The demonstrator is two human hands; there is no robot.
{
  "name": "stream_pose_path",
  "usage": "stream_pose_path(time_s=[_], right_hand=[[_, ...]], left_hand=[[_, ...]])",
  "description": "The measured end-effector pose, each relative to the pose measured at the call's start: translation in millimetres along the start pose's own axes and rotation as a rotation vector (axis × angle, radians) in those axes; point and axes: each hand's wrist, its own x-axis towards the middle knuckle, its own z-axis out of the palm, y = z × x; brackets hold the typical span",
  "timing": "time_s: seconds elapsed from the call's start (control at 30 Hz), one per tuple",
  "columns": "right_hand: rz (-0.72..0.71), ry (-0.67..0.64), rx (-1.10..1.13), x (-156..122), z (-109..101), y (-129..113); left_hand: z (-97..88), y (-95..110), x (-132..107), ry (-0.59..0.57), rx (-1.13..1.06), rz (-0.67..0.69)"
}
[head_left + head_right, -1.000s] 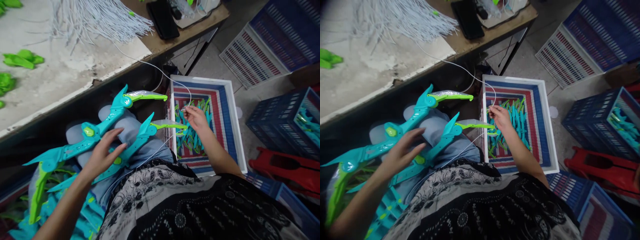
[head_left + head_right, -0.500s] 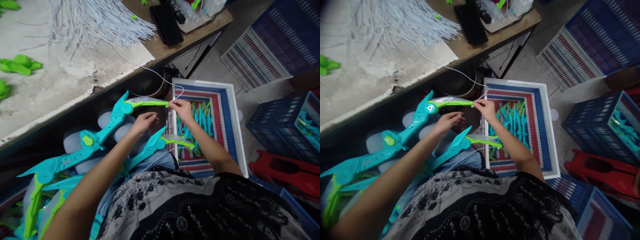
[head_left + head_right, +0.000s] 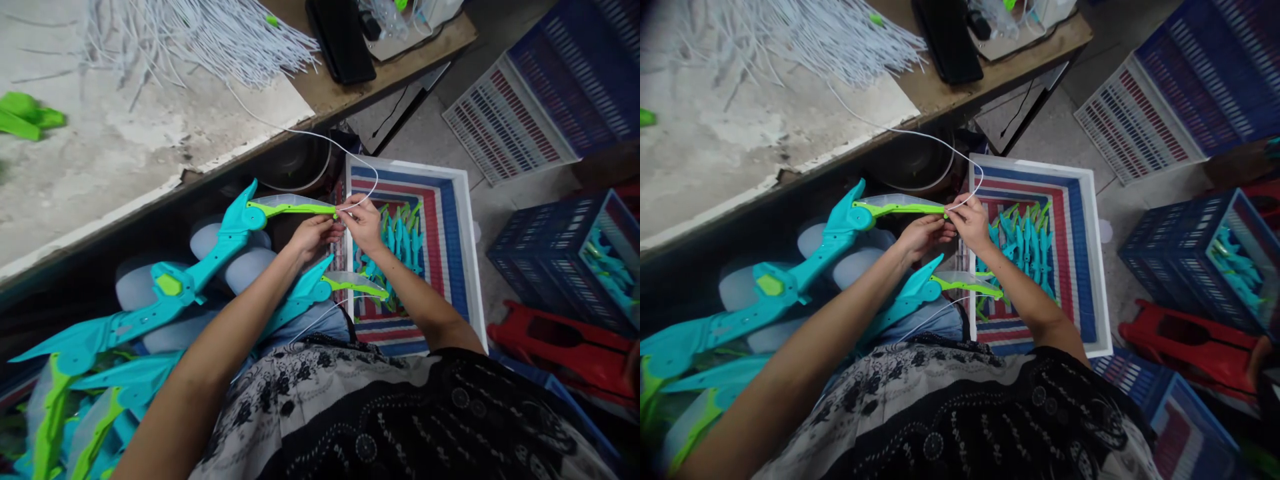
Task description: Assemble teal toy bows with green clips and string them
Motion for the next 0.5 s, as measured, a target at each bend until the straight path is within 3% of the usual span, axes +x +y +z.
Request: stream_pose_path(time_s=[0.2,0.33,0.4,0.5], right_hand=[[-0.08,-0.068,0.01,-4,1,6],[-0.119,-0.127,0.004,-4,2,7],[-0.078,-0.137,-0.016,-6,2,9],[-0.024,-0.12,-0.012,-9,2,13]], left_hand=[[0.8,-4,6,-0.006,-0.051,0.037],[-2.5,-1,-3,0.092,0.16,0.056],[-13.2,9,-27,0.178,0.298,0.086],[-46.8,36,-94,0.216,0.29,0.166]])
